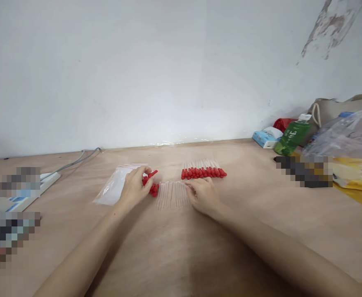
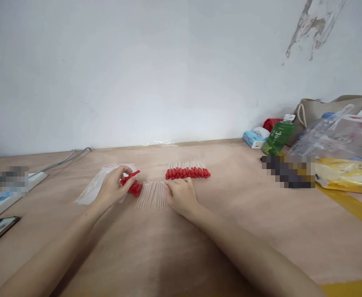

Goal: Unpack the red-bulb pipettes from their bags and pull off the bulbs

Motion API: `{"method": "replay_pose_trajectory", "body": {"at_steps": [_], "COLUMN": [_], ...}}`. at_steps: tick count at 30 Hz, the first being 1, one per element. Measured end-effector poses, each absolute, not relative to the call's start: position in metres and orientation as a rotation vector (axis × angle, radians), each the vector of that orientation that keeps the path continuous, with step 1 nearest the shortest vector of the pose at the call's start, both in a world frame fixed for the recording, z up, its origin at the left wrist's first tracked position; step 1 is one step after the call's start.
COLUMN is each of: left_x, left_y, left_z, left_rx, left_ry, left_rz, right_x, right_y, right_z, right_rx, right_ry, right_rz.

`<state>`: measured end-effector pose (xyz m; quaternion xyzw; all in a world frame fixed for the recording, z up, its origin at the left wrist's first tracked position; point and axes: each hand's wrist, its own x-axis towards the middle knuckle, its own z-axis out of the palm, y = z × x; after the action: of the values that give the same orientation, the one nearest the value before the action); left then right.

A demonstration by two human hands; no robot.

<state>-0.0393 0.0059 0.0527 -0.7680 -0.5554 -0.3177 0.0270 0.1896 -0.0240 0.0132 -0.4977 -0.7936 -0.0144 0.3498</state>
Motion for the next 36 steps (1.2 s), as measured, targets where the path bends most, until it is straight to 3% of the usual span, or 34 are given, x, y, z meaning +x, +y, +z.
{"method": "replay_pose_trajectory", "body": {"at_steps": [11, 24, 30, 36], "left_x": [-0.045, -0.053, -0.039, 0.015], "left_y": [0.013, 0.018, 0.019, 0.04], "left_z": [0.05, 0.052, 0.057, 0.052], "left_rx": [-2.408, -2.371, -2.409, -2.793], "left_ry": [-1.775, -1.753, -1.698, -1.554], "left_rz": [-0.625, -0.849, -0.926, -0.766], "right_x": [0.138, 0.114, 0.152, 0.22], "right_y": [-0.02, -0.03, -0.042, -0.054], "right_z": [0.011, 0.008, 0.01, -0.005], "right_rx": [-1.388, -1.48, -1.314, -1.152], "right_ry": [-2.224, -2.23, -2.171, -2.083], "right_rz": [-0.245, -0.126, -0.189, -0.369]}}
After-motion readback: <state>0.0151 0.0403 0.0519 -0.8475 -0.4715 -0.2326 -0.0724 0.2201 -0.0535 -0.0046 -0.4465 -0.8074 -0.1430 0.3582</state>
